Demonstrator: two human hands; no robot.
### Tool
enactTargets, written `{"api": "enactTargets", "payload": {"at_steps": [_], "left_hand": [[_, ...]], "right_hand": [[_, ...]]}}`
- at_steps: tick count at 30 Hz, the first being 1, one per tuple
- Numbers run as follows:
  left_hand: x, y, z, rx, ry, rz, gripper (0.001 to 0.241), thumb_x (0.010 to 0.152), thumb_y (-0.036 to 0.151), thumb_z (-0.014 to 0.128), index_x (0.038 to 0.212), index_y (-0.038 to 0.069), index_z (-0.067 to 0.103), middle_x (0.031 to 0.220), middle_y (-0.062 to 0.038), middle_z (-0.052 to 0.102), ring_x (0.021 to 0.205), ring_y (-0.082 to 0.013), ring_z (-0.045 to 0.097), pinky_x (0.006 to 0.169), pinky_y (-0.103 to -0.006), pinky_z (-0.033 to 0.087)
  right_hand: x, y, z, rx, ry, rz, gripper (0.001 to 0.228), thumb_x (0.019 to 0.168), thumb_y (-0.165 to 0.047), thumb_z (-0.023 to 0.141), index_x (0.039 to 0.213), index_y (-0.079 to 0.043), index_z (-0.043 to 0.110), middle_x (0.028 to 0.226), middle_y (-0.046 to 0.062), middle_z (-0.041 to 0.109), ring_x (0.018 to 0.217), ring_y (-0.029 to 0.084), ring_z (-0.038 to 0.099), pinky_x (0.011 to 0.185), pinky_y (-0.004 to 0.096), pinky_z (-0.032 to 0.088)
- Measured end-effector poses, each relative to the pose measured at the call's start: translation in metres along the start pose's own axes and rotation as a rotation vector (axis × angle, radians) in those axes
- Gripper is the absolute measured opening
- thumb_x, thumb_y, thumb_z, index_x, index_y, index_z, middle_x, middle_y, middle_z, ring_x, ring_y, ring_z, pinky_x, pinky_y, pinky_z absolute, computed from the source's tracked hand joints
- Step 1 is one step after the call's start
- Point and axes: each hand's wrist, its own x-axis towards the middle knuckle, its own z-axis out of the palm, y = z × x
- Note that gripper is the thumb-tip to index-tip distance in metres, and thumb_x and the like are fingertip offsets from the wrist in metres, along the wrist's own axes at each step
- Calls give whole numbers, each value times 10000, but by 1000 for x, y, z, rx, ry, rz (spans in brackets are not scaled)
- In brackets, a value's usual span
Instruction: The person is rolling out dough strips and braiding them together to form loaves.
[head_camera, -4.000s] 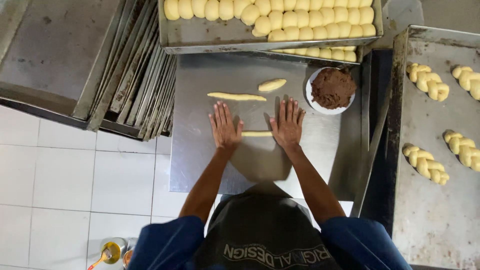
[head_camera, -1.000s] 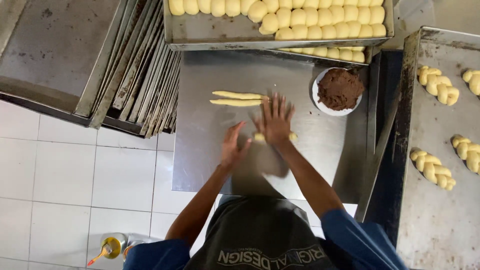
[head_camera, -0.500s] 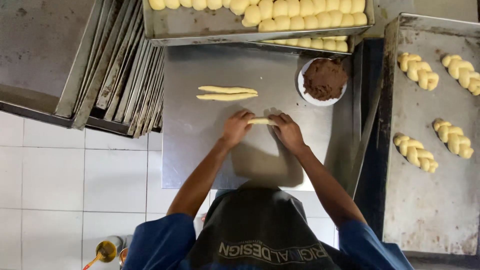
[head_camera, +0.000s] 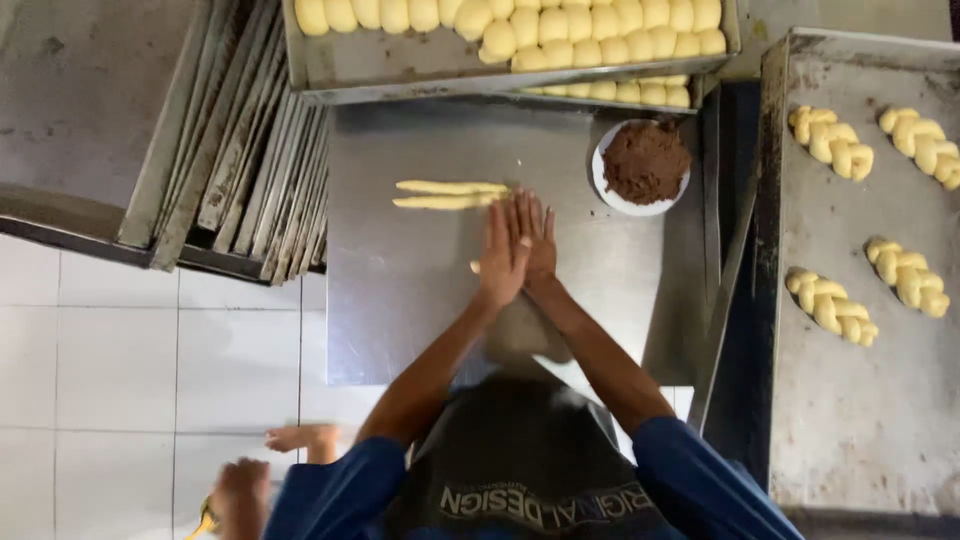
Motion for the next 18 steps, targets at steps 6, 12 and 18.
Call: {"api": "enactTargets", "payload": {"at_steps": [6,12,18], "left_hand": [[-75,-53,-12,549,-286,280,902,1044,636,384,1632,-29,220,1705,-271,204,1600,-499,137,1286,-612,115],[-127,-23,-49,796,-379,148,964,946,705,448,1585,8,263,1667,-249,174,1504,-573,92,1179,-698,79],[-22,-46,-30,904,-204,-34,939,961,665,373,1601,-3,213,1687,-238,73,1554,-430,44,1230,-622,31]], "right_hand": [[-82,-16,-39,150,-124,-114,779,987,-351,493,1634,-3,234,1721,211,166,1604,393,119,1281,570,117],[-141,-23,-54,219,-3,-57,754,1034,-445,456,1644,-72,215,1681,307,120,1540,542,132,1232,651,141],[-16,6,-69,143,-310,278,868,1003,-698,217,1667,-166,41,1719,168,-63,1575,409,-49,1201,699,-45]]}}
